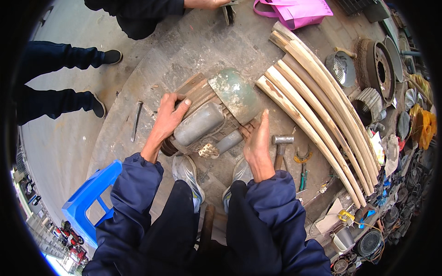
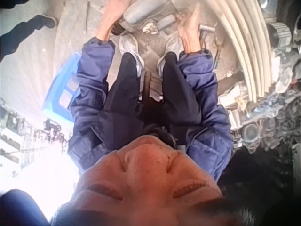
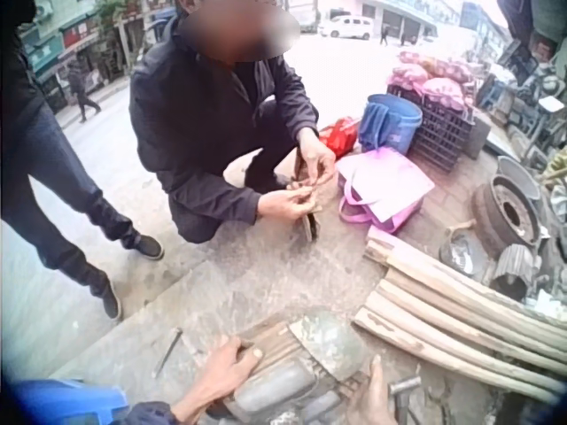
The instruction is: The person disassembles a small electric motor on the floor, removes the end cap, and uses a hammer and screwdriver to adjust internal components. They reassemble the motor housing and tighten screws.
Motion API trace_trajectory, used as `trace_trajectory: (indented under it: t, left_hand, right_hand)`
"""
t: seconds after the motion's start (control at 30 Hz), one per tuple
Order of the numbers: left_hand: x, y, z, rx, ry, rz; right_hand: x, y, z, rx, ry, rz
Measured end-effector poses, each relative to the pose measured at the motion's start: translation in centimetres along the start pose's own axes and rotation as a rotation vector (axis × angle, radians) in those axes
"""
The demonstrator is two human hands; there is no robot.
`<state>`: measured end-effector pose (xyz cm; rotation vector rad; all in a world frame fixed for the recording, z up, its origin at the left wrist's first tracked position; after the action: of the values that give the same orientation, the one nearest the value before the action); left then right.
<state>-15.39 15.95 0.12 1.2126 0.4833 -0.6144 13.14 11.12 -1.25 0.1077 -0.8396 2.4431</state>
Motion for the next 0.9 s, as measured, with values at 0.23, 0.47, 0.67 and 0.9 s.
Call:
trace_trajectory:
  t: [0.23, 0.47, 0.67, 0.9]
  left_hand:
    - [0.8, 2.1, 1.9, 0.037, 0.039, -0.082]
    - [1.5, 3.3, 3.7, 0.127, 0.064, -0.116]
    - [2.2, 4.0, 5.4, 0.205, 0.149, -0.158]
    - [3.2, 4.3, 7.0, 0.241, 0.131, -0.194]
  right_hand:
    - [-0.9, 1.0, -0.5, 0.032, 0.136, -0.008]
    - [-1.5, 1.7, 0.4, -0.055, 0.181, -0.149]
    - [-2.3, 2.4, 0.3, 0.024, 0.129, -0.268]
    - [-3.2, 3.2, -0.2, -0.112, 0.2, -0.357]
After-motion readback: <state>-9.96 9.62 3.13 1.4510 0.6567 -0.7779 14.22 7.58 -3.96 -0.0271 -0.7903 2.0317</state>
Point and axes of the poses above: each hand's wrist, its own z-axis away from the middle knuckle, its own x-axis out of the palm, y = z × x, the point moved 4 cm from there along -z, towards the middle knuckle, and after that the axes turned 3 degrees about -z, right-handed, at the moved point
